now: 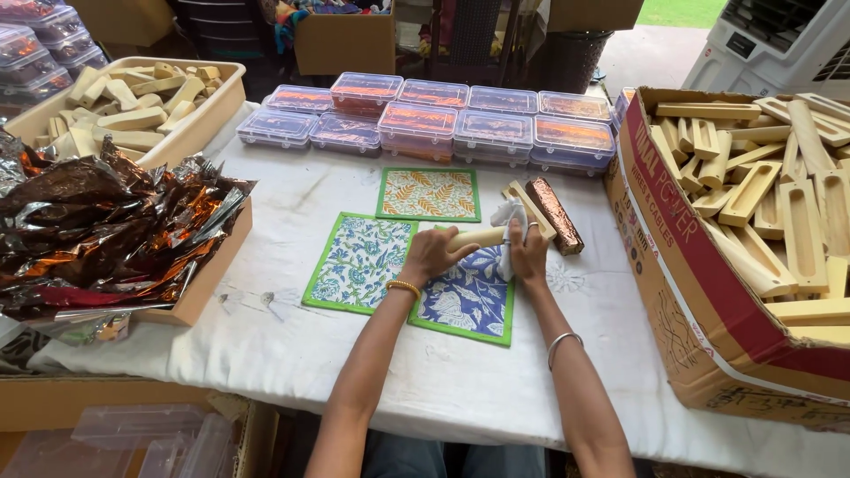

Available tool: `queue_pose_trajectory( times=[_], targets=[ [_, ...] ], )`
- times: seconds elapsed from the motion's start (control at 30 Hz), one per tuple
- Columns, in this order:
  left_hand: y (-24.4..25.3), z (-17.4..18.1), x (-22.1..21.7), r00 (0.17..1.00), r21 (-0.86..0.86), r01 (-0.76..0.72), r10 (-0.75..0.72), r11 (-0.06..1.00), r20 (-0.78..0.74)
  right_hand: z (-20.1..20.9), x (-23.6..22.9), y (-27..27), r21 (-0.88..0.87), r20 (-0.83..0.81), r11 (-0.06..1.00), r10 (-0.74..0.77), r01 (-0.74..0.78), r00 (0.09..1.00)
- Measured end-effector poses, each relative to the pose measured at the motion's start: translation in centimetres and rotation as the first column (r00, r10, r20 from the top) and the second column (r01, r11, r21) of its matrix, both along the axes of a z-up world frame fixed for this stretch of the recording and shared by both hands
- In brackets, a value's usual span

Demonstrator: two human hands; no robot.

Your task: The person cleans a small wooden piece using a white cloth. They wipe the surface and edges of the wood repeatedly while holding it over a patterned mat on a table. The workspace contains boxes of similar wooden items and other supplies.

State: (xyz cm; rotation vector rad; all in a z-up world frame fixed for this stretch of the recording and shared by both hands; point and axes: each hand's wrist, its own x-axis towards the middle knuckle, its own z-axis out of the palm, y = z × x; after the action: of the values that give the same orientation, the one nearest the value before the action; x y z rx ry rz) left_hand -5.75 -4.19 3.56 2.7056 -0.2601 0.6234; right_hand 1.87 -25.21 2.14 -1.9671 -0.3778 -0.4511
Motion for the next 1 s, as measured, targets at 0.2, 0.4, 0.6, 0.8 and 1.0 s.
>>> queue_pose_trajectory(
  times=[0.2, 0.4, 0.6, 0.8, 1.0],
  targets=[
    [0.8, -2.1, 1.4, 0.941, 0.038, 0.024, -0.035, 0.999, 0.336, 0.2, 0.0, 0.3, -0.100, 0.128, 0.994, 0.053, -0.040, 0.990],
    [0.3, -1.7, 1.1, 0.873, 0.289, -0.107, -0.049, 0.952, 0.485, -0.7, 1.1, -0.4, -0.097, 0.119, 0.995, 0.014, -0.003, 0.993],
    [0.4, -2.2, 1.5, 0.936, 0.222, -0.029, -0.051, 0.975, 0.348, 0.0, 0.4, 0.0, -0.174, 0.053, 0.984, -0.036, 0.044, 0.998],
    [0.4, -2.6, 1.9, 0.934, 0.206, -0.073, -0.006, 0.976, 0.357, -0.2, 0.5, 0.0, -0.217, 0.075, 0.976, -0.015, 0.031, 0.997],
    [0.4, -2.5, 2.0, 0.934, 0.209, -0.083, 0.003, 0.974, 0.357, -1.3, 1.3, 0.0, -0.232, 0.072, 0.973, 0.009, 0.008, 0.997]
  ],
)
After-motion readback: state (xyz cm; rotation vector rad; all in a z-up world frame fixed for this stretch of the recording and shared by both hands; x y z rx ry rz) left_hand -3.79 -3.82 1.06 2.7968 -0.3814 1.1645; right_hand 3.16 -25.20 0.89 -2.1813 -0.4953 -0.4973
